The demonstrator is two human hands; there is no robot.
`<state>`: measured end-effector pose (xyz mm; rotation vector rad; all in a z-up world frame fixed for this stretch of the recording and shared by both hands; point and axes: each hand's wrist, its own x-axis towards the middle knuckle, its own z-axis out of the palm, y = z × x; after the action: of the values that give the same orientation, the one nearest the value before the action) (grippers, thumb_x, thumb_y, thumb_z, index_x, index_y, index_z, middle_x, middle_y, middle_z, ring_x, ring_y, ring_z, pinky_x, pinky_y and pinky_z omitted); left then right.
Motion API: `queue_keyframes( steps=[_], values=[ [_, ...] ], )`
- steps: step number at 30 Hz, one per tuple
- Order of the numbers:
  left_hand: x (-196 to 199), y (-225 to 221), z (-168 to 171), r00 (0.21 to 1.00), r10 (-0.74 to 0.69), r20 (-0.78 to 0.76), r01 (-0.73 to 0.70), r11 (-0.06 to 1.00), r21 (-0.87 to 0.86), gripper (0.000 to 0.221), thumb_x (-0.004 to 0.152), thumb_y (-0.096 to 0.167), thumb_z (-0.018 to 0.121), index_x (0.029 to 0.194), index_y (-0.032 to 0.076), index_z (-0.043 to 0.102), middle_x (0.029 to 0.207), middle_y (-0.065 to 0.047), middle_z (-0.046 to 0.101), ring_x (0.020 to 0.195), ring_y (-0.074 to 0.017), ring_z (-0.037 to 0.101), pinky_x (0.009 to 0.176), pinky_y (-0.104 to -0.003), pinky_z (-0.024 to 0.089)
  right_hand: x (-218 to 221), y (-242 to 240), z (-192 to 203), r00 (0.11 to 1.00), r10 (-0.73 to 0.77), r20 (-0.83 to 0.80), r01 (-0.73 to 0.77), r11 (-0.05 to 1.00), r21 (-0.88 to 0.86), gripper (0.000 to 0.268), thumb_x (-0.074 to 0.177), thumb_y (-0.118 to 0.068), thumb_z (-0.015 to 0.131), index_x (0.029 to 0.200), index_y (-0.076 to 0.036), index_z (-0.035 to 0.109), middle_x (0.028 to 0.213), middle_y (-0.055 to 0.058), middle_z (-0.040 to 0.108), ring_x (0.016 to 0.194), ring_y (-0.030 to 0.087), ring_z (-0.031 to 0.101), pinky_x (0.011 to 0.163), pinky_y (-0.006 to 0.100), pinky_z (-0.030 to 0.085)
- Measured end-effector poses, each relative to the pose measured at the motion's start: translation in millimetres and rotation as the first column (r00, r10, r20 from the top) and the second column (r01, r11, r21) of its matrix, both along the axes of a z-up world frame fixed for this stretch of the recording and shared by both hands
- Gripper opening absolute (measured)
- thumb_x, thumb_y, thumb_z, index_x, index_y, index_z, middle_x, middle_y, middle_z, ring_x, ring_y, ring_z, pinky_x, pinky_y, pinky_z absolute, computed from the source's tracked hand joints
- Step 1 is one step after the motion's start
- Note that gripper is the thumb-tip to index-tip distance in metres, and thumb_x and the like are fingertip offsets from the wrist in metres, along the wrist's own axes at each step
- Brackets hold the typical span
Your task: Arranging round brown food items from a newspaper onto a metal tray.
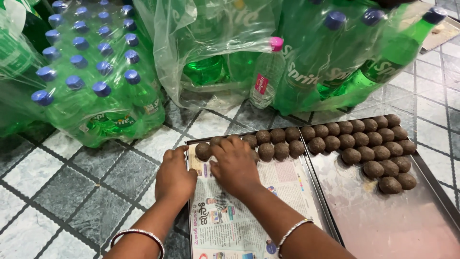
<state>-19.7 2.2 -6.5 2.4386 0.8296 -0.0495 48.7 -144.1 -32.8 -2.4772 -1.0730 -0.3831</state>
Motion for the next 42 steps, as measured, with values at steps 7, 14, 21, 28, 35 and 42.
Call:
queue_keyframes(
  steps=[7,14,21,28,35,42],
  values=[
    [7,-14,9,0.998,-0.061,0.000,0.061,0.998,-0.002,0.054,0.081,0.011,0.069,0.133,0.021,0.058,0.133,-0.007,0.057,0.119,-0.0300,0.063,0.098,-0.044,0.053,0,-55,10,0.985,-0.092,-0.149,0.075,0.990,-0.115,0.018,0.086,-0.027,0.072,0.098,-0.014,0.072,0.109,0.004,0.064,0.116,0.026,0.052,0.099,0.048,0.038],
    [21,-10,-1,0.985,-0.145,0.094,0.141,0.989,0.053,0.052,0.078,0.010,0.071,0.129,0.016,0.066,0.130,-0.010,0.063,0.120,-0.0320,0.061,0.102,-0.043,0.050,-11,-116,12,0.989,-0.111,-0.094,0.125,0.980,0.157,0.016,0.081,-0.018,0.076,0.094,-0.010,0.070,0.108,0.007,0.063,0.107,0.030,0.054,0.095,0.045,0.044],
    [33,-7,-43,0.924,-0.115,0.364,0.110,0.993,0.033,0.052,0.076,-0.001,0.067,0.127,0.007,0.068,0.134,-0.017,0.059,0.120,-0.0337,0.062,0.101,-0.040,0.051,-10,-136,19,0.948,-0.189,-0.258,0.225,0.967,0.118,0.020,0.081,-0.018,0.078,0.098,-0.013,0.071,0.106,0.006,0.062,0.103,0.029,0.061,0.090,0.042,0.050],
    [29,-19,-22,0.958,-0.006,0.288,0.078,0.968,-0.238,0.064,0.073,-0.003,0.072,0.135,0.010,0.059,0.147,-0.008,0.046,0.100,-0.0226,0.070,0.091,-0.032,0.057,-24,-115,19,0.873,-0.113,-0.474,0.123,0.992,-0.009,0.047,0.079,-0.023,0.081,0.120,-0.015,0.061,0.119,0.008,0.057,0.107,0.030,0.062,0.092,0.041,0.051],
    [23,-15,-13,0.961,-0.008,0.276,0.084,0.961,-0.265,0.068,0.072,-0.006,0.072,0.136,0.013,0.057,0.140,-0.006,0.046,0.096,-0.0207,0.068,0.089,-0.032,0.058,-14,-94,12,0.964,-0.134,-0.231,0.120,0.990,-0.075,0.047,0.073,-0.026,0.083,0.114,-0.015,0.064,0.106,0.004,0.065,0.104,0.026,0.057,0.092,0.045,0.041],
    [18,-20,-13,0.958,-0.003,0.287,0.044,0.990,-0.136,0.040,0.076,-0.001,0.070,0.113,0.009,0.061,0.125,-0.010,0.054,0.103,-0.0303,0.066,0.089,-0.041,0.056,8,-83,18,0.961,-0.254,-0.113,0.227,0.951,-0.211,0.046,0.072,-0.034,0.081,0.114,-0.020,0.068,0.106,-0.001,0.068,0.106,0.023,0.053,0.092,0.046,0.035]
  ],
)
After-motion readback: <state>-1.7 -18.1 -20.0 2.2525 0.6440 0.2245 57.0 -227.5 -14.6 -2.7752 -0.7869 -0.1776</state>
